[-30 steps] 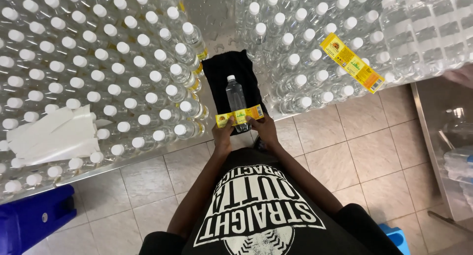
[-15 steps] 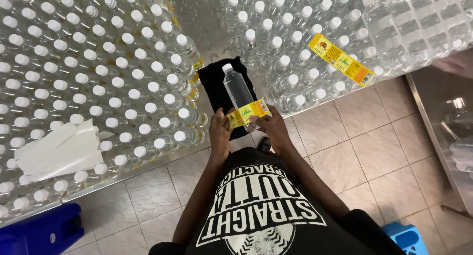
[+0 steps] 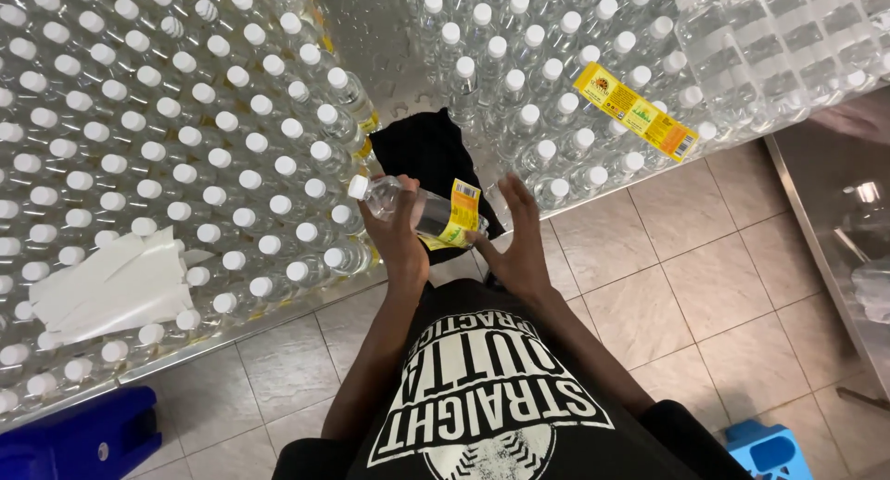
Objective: Manually applying adhesive labels to plastic water bottles at a production workstation.
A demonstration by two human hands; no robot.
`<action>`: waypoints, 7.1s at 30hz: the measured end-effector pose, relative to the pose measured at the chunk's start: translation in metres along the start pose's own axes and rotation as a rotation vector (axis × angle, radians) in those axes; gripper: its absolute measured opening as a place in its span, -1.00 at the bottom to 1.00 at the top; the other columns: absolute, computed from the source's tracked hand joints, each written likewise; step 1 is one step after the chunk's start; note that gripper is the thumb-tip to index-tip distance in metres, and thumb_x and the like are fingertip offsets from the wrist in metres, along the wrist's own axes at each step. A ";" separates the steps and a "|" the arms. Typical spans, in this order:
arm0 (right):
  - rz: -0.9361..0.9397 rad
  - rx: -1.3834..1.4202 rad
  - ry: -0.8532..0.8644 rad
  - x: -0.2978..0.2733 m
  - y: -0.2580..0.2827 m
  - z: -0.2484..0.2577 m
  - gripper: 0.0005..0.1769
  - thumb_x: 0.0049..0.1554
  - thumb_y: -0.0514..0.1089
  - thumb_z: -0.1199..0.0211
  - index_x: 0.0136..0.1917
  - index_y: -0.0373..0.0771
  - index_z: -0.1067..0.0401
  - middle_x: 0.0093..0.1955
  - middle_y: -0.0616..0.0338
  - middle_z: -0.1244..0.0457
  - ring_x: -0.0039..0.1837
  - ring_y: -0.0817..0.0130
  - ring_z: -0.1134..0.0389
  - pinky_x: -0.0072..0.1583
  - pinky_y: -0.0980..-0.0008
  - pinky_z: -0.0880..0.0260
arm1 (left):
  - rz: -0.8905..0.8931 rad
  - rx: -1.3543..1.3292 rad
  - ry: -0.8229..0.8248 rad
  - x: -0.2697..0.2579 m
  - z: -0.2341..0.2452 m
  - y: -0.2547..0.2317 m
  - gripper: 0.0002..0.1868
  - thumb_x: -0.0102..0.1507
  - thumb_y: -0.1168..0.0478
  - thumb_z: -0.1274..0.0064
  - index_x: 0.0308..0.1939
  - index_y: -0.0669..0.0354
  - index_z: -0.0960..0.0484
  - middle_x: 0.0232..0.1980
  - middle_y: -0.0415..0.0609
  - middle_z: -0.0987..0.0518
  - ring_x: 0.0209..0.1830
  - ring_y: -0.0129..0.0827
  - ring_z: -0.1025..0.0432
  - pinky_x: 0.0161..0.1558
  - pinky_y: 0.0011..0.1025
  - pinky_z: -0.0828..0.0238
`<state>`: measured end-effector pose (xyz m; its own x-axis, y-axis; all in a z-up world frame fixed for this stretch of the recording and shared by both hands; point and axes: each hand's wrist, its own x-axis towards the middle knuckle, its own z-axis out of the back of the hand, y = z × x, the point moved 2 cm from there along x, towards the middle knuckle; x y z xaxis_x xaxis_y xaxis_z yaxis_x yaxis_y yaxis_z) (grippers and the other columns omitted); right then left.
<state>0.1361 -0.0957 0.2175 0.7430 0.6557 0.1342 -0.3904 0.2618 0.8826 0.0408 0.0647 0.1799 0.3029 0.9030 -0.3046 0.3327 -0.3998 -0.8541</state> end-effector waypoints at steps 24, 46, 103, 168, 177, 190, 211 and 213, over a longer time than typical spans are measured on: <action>-0.065 0.034 0.381 -0.026 -0.070 0.003 -0.08 0.30 0.38 -0.21 0.73 -0.13 -0.19 0.48 -0.22 -0.33 0.46 -0.23 -0.38 0.48 -0.20 -0.31 | -0.131 0.186 0.452 -0.039 -0.029 -0.027 0.08 0.27 0.34 -0.43 0.73 0.02 -0.06 0.17 0.16 -0.64 0.24 -0.19 -0.59 0.32 -0.09 -0.57; -0.291 0.512 -0.340 0.011 0.011 0.039 -0.06 0.15 -0.10 -0.61 0.59 -0.34 -0.14 0.43 -0.07 -0.26 0.40 0.19 -0.38 0.39 0.09 -0.52 | -1.074 1.082 0.662 -0.072 -0.039 0.020 -0.19 0.46 0.18 -0.19 0.69 0.41 -0.16 0.68 0.34 -0.24 0.69 0.22 -0.18 0.63 0.06 -0.17; 0.156 0.154 0.634 0.109 -0.102 -0.204 -0.32 0.28 -0.50 -0.27 0.62 -0.31 -0.24 0.43 -0.25 -0.17 0.49 -0.22 -0.28 0.50 -0.13 -0.41 | 0.110 1.006 0.594 -0.005 0.134 0.127 -0.42 0.48 -0.05 -0.04 0.59 -0.22 -0.40 0.70 0.16 -0.20 0.71 0.18 -0.08 0.59 0.15 -0.15; 0.371 -0.633 -0.365 0.088 -0.087 0.006 -0.64 0.26 -0.18 -0.42 0.31 0.08 -0.60 0.17 0.37 -0.38 0.19 0.27 -0.45 0.06 0.39 -0.56 | 0.319 0.705 0.677 -0.036 0.066 0.055 -0.65 0.46 0.16 -0.04 0.28 0.14 -0.71 0.11 0.32 -0.65 0.18 0.02 -0.58 0.30 0.04 -0.51; 0.244 -1.106 -0.281 0.097 -0.147 0.140 -0.52 0.27 -0.41 -0.27 0.43 -0.21 -0.53 0.37 0.01 -0.46 0.53 -0.08 -0.34 0.53 -0.12 -0.18 | 0.201 0.651 0.747 -0.026 0.052 0.073 -0.66 0.49 0.15 -0.07 0.26 0.27 -0.69 -0.04 0.35 -0.69 0.04 0.08 -0.65 0.18 0.00 -0.60; 0.301 -0.391 -0.548 0.069 -0.057 0.145 -0.68 0.30 -0.53 -0.35 0.18 -0.20 -0.69 0.08 0.12 -0.51 0.12 0.07 -0.55 0.31 0.09 -0.49 | 0.064 0.497 0.739 -0.031 -0.016 0.027 -0.64 0.48 0.21 -0.09 0.32 0.25 -0.68 0.17 0.29 -0.71 0.25 0.07 -0.60 0.24 0.01 -0.60; 0.408 -0.084 -0.193 0.020 0.027 0.035 -0.47 0.21 -0.28 -0.51 0.43 -0.37 -0.54 0.21 -0.04 -0.40 0.29 -0.08 -0.47 0.30 -0.02 -0.52 | -0.222 0.262 0.494 -0.048 -0.056 -0.019 -0.75 0.32 0.35 -0.40 0.05 0.33 -0.78 -0.23 0.09 -0.75 -0.28 -0.38 -0.66 -0.10 -0.33 -0.64; 0.246 -0.008 -0.127 0.019 0.031 0.037 -0.53 0.21 -0.25 -0.52 0.38 -0.27 -0.58 0.18 0.02 -0.41 0.27 0.00 -0.49 0.27 0.00 -0.53 | -0.220 0.263 0.537 -0.048 -0.053 -0.019 -0.79 0.38 0.34 -0.34 0.07 0.32 -0.77 -0.25 0.11 -0.75 -0.30 -0.36 -0.66 -0.14 -0.31 -0.63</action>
